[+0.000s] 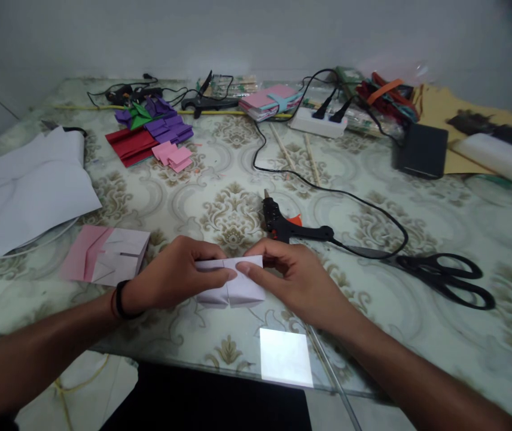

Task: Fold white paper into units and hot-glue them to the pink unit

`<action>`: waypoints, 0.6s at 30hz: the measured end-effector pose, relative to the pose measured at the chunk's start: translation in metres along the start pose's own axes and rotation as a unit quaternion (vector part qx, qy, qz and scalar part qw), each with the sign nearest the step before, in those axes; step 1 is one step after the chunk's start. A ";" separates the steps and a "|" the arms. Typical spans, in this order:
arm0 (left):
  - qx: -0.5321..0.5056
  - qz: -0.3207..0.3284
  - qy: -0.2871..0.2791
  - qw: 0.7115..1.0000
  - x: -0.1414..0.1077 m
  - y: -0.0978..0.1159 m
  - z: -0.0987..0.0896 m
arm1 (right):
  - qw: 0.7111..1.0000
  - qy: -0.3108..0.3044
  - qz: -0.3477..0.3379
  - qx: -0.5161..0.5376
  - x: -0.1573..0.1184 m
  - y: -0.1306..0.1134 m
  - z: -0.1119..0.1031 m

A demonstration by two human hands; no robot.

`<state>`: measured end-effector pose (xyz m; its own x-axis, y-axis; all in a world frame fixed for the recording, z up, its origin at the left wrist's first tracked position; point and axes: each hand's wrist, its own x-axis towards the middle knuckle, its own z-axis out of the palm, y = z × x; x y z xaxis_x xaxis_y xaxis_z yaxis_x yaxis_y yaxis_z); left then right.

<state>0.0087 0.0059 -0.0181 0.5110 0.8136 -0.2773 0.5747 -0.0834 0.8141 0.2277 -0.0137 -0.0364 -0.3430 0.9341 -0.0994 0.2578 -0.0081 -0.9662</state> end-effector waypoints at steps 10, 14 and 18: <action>0.015 0.045 -0.026 0.999 -0.003 0.003 0.001 | 0.998 0.003 -0.061 -0.027 -0.001 -0.005 0.000; 0.021 0.079 -0.012 0.997 -0.005 0.005 -0.001 | 0.998 0.015 -0.058 -0.037 -0.002 -0.006 -0.001; 0.023 0.098 0.006 0.995 -0.006 0.004 -0.002 | 0.998 0.029 -0.045 -0.028 -0.001 -0.005 -0.002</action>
<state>0.0070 0.0019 -0.0125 0.6085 0.7859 -0.1098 0.4942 -0.2671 0.8273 0.2284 -0.0143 -0.0305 -0.3152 0.9490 0.0029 0.2790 0.0956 -0.9555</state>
